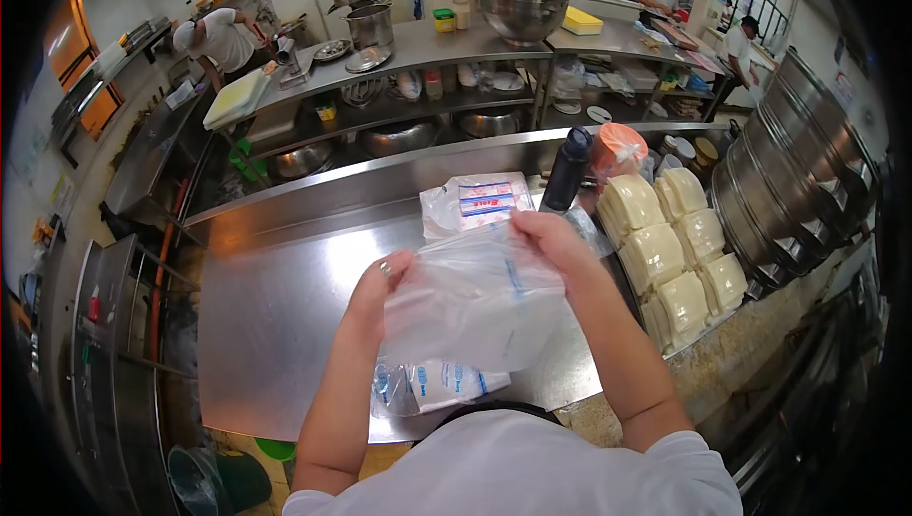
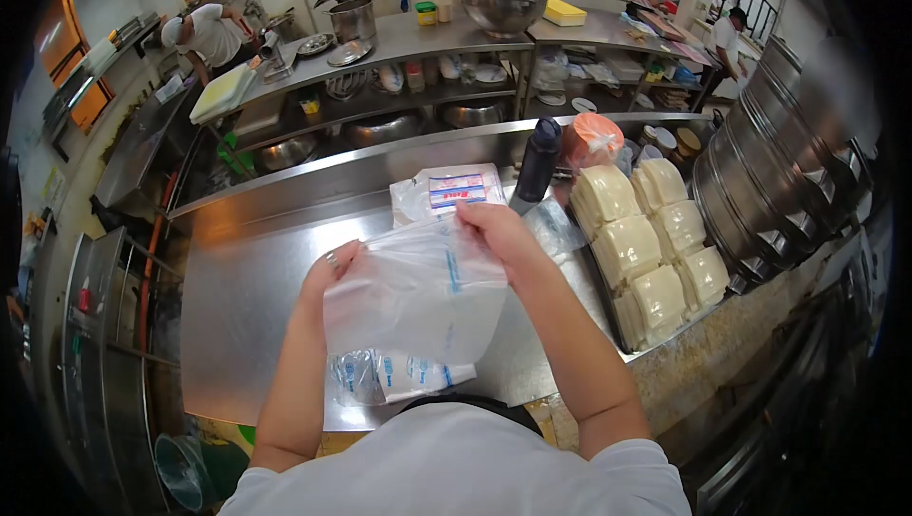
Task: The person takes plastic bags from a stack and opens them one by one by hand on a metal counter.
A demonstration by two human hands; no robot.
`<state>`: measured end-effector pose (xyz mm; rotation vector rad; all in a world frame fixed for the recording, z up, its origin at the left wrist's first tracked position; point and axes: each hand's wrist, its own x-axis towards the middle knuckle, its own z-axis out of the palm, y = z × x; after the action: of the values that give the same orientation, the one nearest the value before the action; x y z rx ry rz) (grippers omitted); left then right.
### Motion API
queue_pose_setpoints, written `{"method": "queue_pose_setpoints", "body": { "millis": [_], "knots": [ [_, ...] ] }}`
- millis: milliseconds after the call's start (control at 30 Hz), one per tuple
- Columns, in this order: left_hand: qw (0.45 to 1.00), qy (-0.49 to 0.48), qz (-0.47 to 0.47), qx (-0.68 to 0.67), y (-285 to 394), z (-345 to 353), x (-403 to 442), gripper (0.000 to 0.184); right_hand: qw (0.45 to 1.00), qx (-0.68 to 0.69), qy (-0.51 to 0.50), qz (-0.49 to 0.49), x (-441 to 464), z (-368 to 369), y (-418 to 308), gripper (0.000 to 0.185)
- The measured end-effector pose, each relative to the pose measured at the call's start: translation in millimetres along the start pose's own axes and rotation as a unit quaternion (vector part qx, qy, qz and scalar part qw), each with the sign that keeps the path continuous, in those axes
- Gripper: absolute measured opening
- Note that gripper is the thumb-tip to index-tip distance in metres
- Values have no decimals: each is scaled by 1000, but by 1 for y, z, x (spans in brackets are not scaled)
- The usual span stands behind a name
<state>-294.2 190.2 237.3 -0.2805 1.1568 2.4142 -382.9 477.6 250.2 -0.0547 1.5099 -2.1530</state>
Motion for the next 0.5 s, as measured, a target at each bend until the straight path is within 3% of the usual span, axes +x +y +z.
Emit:
{"method": "queue_pose_setpoints", "body": {
  "millis": [33,67,133,167,233,300,367,433,500],
  "knots": [
    [997,43,-51,-47,-4,-14,19,39,996,-77,40,-3,18,-4,20,30],
    [989,39,-34,-136,-36,-46,39,37,985,-152,80,-7,38,-13,45,29],
    [996,51,-4,-73,-81,-68,71,36,977,-186,103,26,88,-62,153,21],
    [997,56,10,-42,-101,-84,86,36,990,-78,108,46,93,-72,187,19],
    [947,-216,-74,-225,-162,-171,129,34,979,139,115,93,90,-77,234,24],
    [950,-230,-59,-205,-163,-191,145,30,989,66,91,93,86,-69,196,27],
    [999,34,16,3,-149,-167,118,26,994,-49,62,70,48,-59,161,34],
    [971,115,154,143,-110,-104,77,24,975,-223,11,-4,23,-55,116,44],
    [926,149,238,252,-118,-84,62,25,955,-264,-51,-124,1,-33,103,53]
  ]
}}
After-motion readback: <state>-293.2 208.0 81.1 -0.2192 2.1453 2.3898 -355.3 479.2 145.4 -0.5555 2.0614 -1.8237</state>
